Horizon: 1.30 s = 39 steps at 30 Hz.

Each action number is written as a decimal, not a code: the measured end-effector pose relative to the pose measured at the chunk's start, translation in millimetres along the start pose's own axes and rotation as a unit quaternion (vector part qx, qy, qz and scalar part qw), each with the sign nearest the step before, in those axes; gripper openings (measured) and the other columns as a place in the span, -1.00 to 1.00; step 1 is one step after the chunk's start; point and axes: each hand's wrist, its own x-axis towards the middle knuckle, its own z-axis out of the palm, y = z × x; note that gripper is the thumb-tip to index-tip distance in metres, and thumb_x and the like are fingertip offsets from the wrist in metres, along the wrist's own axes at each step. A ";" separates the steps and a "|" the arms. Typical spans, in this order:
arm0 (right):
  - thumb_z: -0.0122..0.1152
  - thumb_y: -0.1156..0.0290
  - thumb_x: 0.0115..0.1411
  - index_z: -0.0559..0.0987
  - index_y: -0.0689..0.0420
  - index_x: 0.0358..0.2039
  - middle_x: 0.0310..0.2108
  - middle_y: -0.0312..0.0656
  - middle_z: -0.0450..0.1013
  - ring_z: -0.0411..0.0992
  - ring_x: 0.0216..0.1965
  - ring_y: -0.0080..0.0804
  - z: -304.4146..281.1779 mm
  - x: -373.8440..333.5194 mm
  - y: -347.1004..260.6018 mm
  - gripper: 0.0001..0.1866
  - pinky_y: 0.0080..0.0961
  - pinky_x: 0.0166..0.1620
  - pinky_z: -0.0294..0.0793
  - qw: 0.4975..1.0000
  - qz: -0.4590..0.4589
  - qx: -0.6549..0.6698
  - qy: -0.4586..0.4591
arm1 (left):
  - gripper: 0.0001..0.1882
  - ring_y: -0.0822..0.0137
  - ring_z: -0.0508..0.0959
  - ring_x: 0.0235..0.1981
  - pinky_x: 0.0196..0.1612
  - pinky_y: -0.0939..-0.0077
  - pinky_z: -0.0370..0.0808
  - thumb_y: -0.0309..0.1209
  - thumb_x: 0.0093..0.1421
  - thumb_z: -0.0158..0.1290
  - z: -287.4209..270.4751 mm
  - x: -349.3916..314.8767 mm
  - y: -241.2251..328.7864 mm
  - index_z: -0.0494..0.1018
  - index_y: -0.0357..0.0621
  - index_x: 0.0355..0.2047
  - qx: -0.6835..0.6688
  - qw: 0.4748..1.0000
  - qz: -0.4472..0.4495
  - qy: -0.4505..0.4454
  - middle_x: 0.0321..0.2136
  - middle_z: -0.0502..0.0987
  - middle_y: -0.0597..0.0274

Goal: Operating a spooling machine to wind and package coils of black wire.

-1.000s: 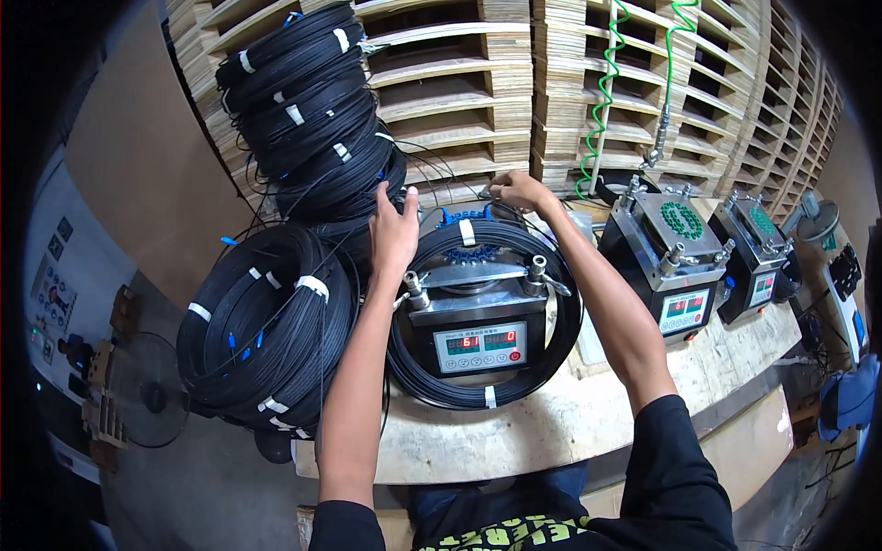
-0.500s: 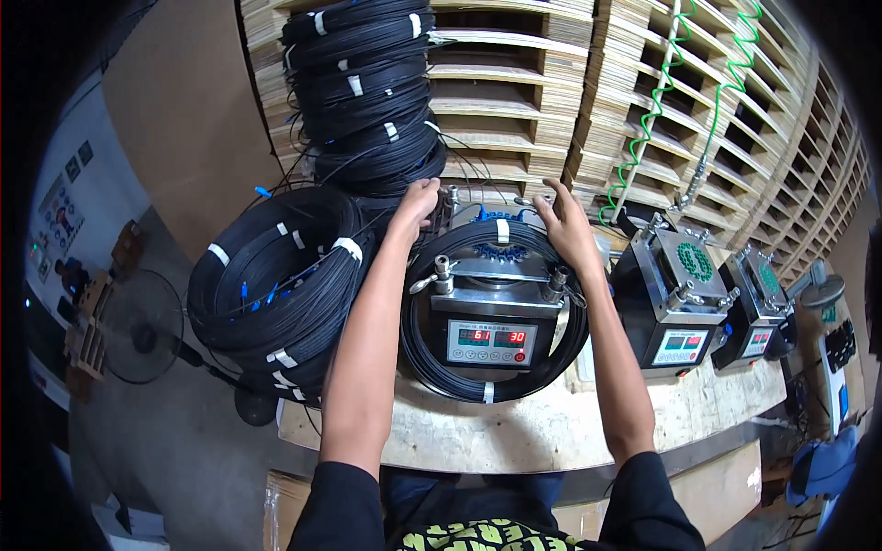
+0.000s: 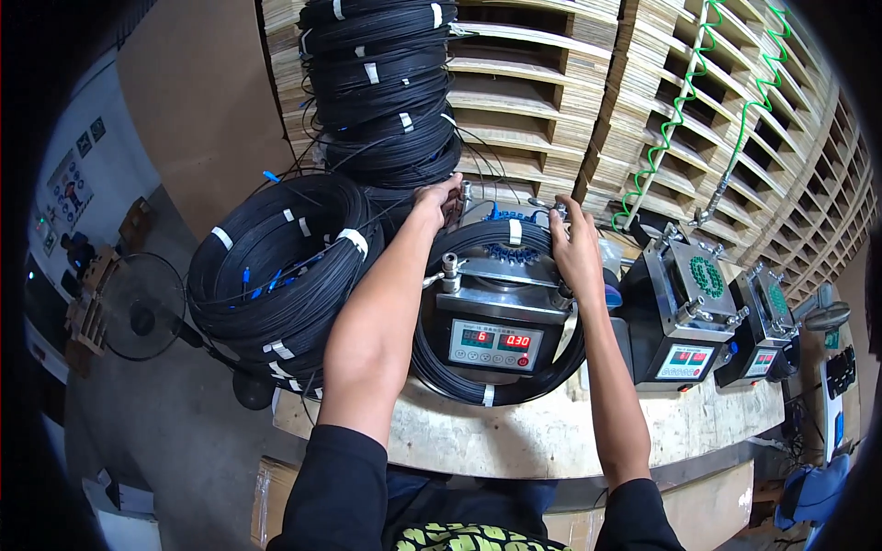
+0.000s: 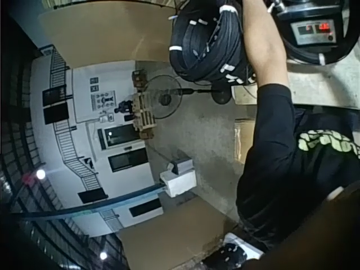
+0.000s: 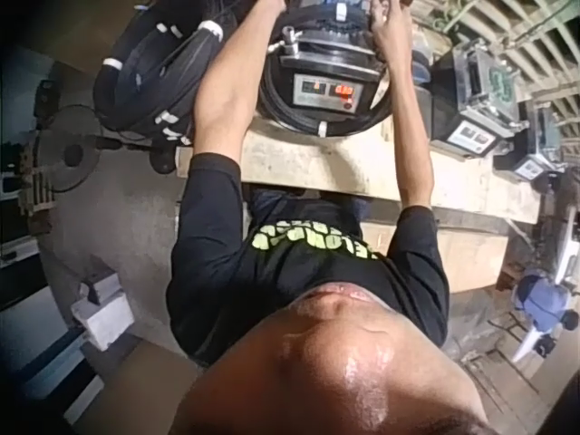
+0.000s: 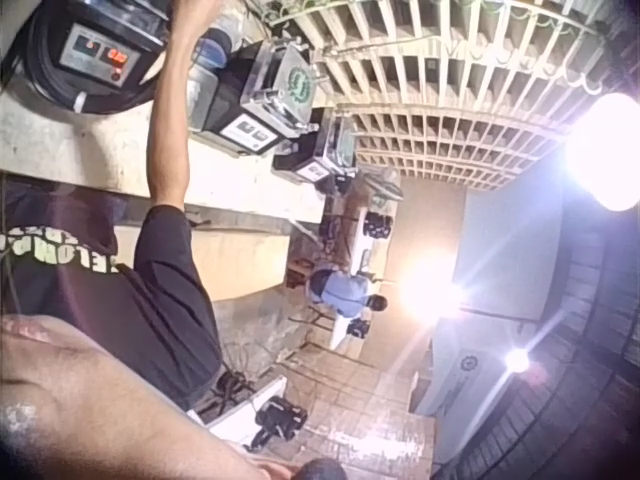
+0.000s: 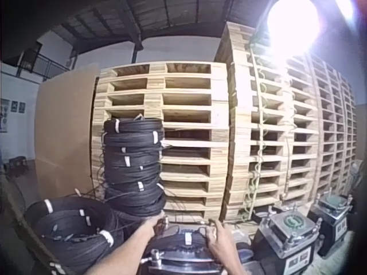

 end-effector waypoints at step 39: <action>0.12 0.19 0.32 0.48 0.09 0.11 -0.13 0.26 0.46 0.43 -0.02 0.21 9.8 9.3 11.9 -0.59 -0.10 0.05 0.40 0.998 -0.004 0.055 -0.008 | -0.48 0.16 0.50 0.12 0.21 0.40 0.34 -0.12 0.45 -0.14 45.1 -112.9 52.2 0.44 -0.37 0.12 0.386 0.782 0.466 -0.148 0.07 0.52 -0.05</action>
